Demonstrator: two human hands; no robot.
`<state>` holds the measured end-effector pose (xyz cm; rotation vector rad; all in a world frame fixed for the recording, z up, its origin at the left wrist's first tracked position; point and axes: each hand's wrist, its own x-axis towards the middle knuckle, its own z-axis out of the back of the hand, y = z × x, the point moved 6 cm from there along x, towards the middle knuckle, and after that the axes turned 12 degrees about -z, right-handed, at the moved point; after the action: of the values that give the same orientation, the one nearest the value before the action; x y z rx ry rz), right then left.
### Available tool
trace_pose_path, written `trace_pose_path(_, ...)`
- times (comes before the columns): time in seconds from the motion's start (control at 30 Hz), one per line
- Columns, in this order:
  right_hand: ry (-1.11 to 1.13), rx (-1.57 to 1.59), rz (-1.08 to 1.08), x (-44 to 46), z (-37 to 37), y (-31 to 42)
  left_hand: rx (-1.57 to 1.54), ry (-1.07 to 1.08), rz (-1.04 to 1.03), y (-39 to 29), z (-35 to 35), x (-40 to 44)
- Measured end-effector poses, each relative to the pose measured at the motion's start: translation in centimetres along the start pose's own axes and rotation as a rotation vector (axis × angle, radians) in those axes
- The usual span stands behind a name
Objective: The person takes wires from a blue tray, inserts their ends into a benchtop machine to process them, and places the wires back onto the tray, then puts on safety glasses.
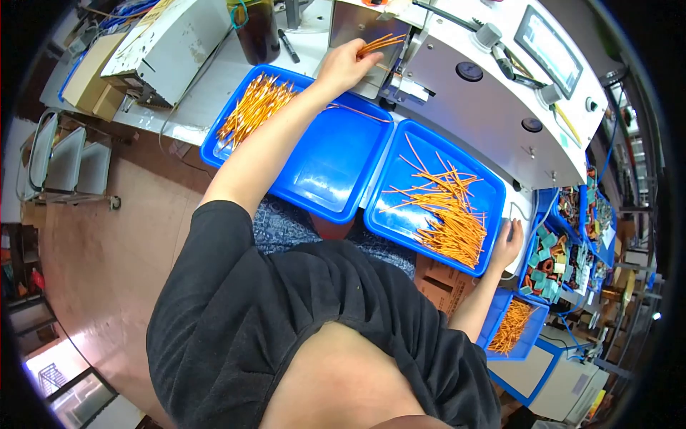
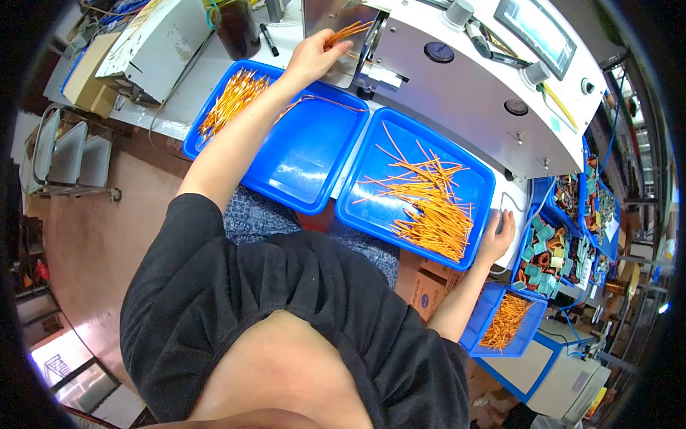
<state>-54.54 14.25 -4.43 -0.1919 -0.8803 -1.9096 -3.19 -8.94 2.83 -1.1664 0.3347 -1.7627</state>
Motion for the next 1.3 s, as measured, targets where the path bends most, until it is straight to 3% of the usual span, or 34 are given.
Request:
trace_pose_path(0.1,-0.018,0.026,-0.001,0.0,-0.1,-0.1,0.174,-0.134,-0.163,1.9,0.8,0.3)
trace_pose_path(0.23,-0.055,0.004,0.002,-0.2,0.3,0.4,0.173,-0.274,-0.115,2.8,4.1,-0.8)
trace_pose_path(0.33,-0.036,0.014,-0.025,-0.1,0.0,-0.2,0.163,0.270,-0.083,0.6,2.2,-3.1)
trace_pose_path(0.4,-0.042,0.022,-0.029,-0.2,0.2,0.2,0.257,0.413,-0.359,-0.2,-0.6,-5.3)
trace_pose_path(0.43,-0.044,0.025,-0.030,-0.2,0.2,0.4,0.305,0.577,-0.273,-0.8,-1.6,-6.0)
trace_pose_path(0.67,-0.043,0.027,-0.006,-0.1,0.1,0.0,0.274,0.595,-0.342,-1.7,-3.0,-8.0)
trace_pose_path(0.77,-0.048,0.025,0.001,0.0,0.1,0.0,0.150,0.698,-0.405,-1.5,-1.2,-9.4)
trace_pose_path(0.9,-0.050,0.034,-0.001,-0.1,0.0,-0.2,0.198,0.783,-0.294,-0.2,3.9,-11.3)
trace_pose_path(1.03,-0.050,0.037,-0.026,-0.2,0.3,0.4,0.285,0.691,-0.227,1.7,7.9,-11.7)
trace_pose_path(1.13,-0.046,0.026,-0.037,-0.3,0.3,0.7,-0.051,0.447,0.085,3.3,8.0,-10.6)
trace_pose_path(1.17,-0.046,0.027,-0.035,-0.2,0.2,0.5,-0.184,0.304,0.031,3.3,7.9,-9.5)
trace_pose_path(1.27,-0.044,0.024,-0.031,-0.2,0.0,0.1,-0.376,-0.025,0.139,3.4,6.6,-6.4)
trace_pose_path(1.3,-0.043,0.022,-0.029,-0.1,0.1,-0.1,-0.358,-0.013,0.131,2.9,6.0,-5.3)
